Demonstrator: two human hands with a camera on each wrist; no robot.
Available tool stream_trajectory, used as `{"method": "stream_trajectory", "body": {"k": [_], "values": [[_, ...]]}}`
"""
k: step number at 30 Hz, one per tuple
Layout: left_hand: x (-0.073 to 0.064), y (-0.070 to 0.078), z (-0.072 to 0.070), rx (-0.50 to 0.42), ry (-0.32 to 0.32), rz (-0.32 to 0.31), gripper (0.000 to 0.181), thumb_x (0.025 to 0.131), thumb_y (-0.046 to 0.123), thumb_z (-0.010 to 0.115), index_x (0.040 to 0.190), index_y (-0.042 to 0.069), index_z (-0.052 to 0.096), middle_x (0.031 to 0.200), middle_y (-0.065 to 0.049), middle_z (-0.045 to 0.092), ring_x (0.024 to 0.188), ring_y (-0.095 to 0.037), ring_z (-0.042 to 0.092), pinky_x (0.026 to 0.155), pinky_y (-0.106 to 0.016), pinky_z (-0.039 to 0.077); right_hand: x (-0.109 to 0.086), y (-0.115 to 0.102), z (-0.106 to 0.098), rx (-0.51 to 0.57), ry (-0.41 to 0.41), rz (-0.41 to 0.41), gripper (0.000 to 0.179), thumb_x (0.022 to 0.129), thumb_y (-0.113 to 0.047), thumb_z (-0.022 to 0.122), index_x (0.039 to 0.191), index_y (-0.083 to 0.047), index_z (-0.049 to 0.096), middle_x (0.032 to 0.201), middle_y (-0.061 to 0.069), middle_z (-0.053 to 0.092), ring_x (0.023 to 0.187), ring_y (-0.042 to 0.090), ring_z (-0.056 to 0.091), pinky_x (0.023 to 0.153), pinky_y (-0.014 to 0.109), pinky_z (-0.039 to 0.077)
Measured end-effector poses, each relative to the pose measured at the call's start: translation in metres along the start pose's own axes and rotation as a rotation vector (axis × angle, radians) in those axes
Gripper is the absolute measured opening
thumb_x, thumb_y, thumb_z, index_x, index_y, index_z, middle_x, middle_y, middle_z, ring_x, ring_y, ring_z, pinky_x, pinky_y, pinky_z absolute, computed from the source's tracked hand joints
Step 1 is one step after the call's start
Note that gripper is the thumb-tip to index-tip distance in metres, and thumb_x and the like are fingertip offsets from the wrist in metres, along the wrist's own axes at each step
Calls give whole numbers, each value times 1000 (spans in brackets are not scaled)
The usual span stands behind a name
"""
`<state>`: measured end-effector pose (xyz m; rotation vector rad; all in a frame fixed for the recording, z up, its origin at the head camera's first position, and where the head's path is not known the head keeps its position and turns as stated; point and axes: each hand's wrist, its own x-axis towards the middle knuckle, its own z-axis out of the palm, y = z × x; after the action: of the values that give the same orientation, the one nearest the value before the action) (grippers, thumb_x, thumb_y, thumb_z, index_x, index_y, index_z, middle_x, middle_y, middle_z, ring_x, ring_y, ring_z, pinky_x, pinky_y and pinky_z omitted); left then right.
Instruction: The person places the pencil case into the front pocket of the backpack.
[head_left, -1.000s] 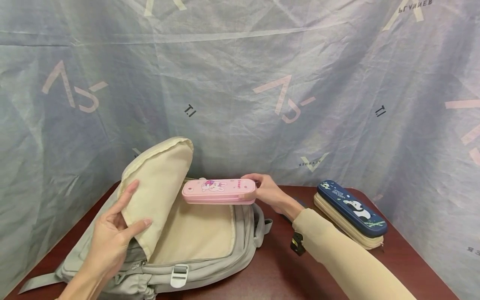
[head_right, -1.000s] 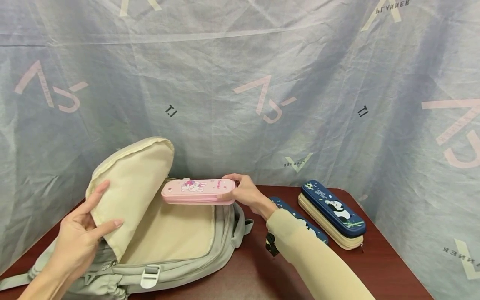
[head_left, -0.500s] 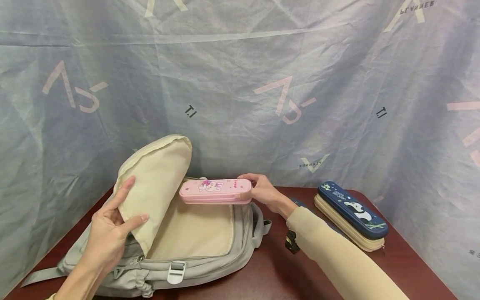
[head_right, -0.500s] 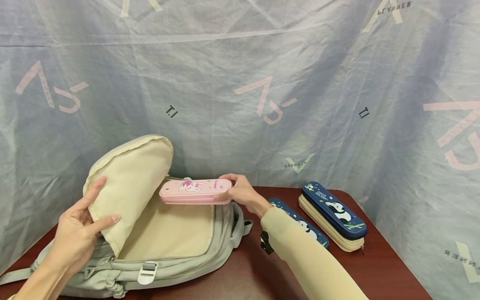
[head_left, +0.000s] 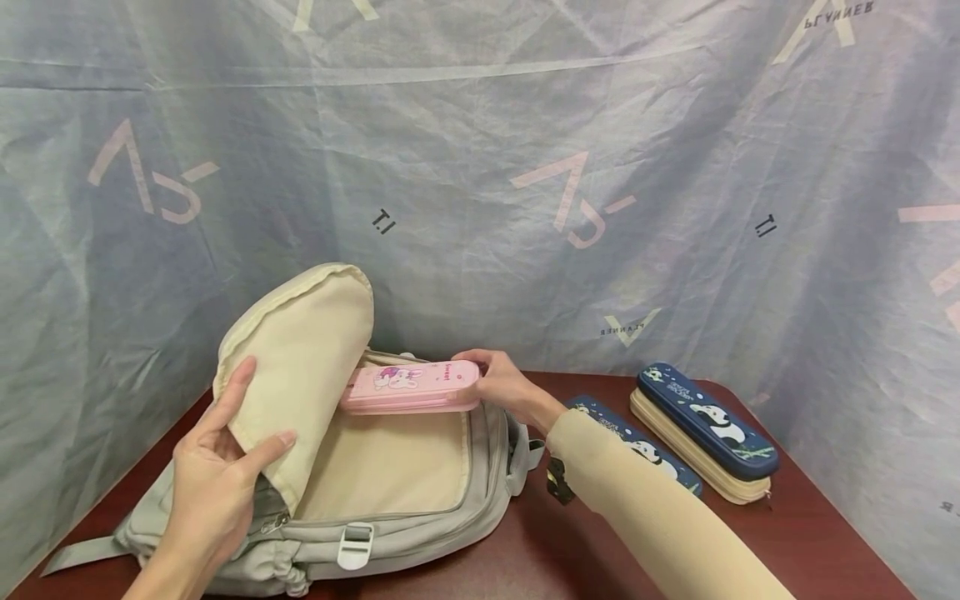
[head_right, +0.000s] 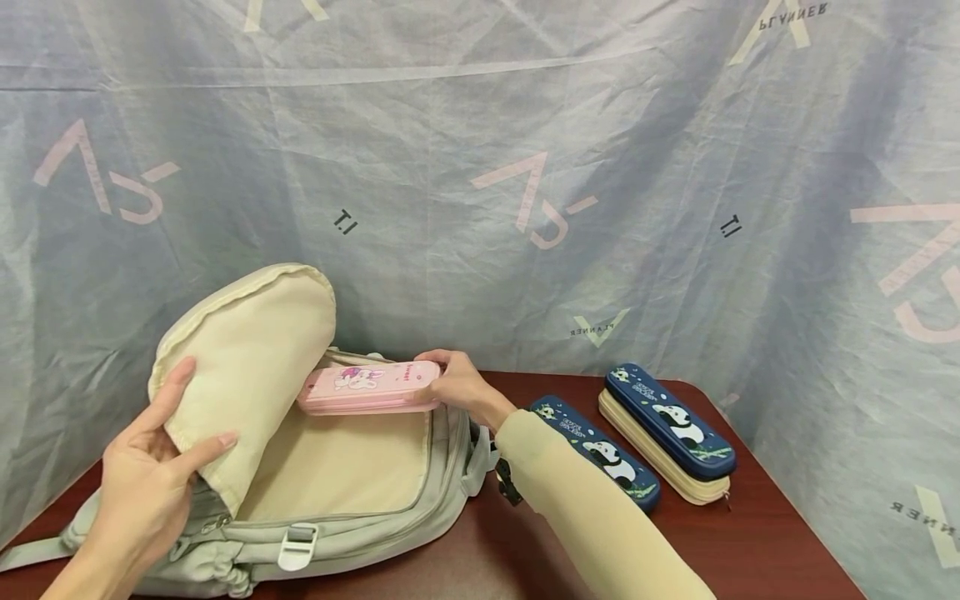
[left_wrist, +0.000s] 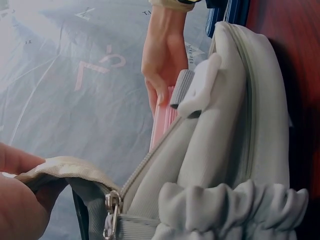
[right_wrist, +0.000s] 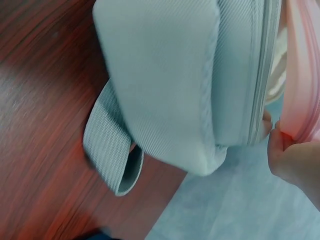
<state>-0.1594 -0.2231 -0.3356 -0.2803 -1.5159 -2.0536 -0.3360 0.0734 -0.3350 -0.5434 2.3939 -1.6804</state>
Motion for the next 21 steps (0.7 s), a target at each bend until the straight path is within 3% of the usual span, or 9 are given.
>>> {"method": "stream_trajectory", "body": {"k": [9,12,18,21], "values": [[0,0,3,-28,20,-4,94,78,-41,57,158,7,47,168,0,37,148,-13,37,99,-18,53,10,-5,19,-35,-45,-38,55,80,2,84,133,-2,69,122,11,69,104,17,60,91,25,51],[0,1,3,-25,18,-5,94,78,-41,57,158,7,47,168,-1,37,149,-13,36,100,-18,52,12,-6,26,-36,-50,-37,54,80,2,84,132,-2,70,121,11,69,102,17,59,88,24,51],[0,1,3,-19,17,-6,92,78,-40,57,157,5,48,168,0,37,156,-13,20,106,-13,45,16,-8,37,8,-51,-15,56,76,6,85,130,0,70,118,11,67,100,18,59,86,24,50],[1,1,2,-26,18,-14,93,78,-40,57,157,6,48,168,0,36,155,-14,20,106,-15,46,16,-9,42,31,-55,5,56,75,8,85,129,0,71,118,10,66,100,18,58,86,24,51]]}}
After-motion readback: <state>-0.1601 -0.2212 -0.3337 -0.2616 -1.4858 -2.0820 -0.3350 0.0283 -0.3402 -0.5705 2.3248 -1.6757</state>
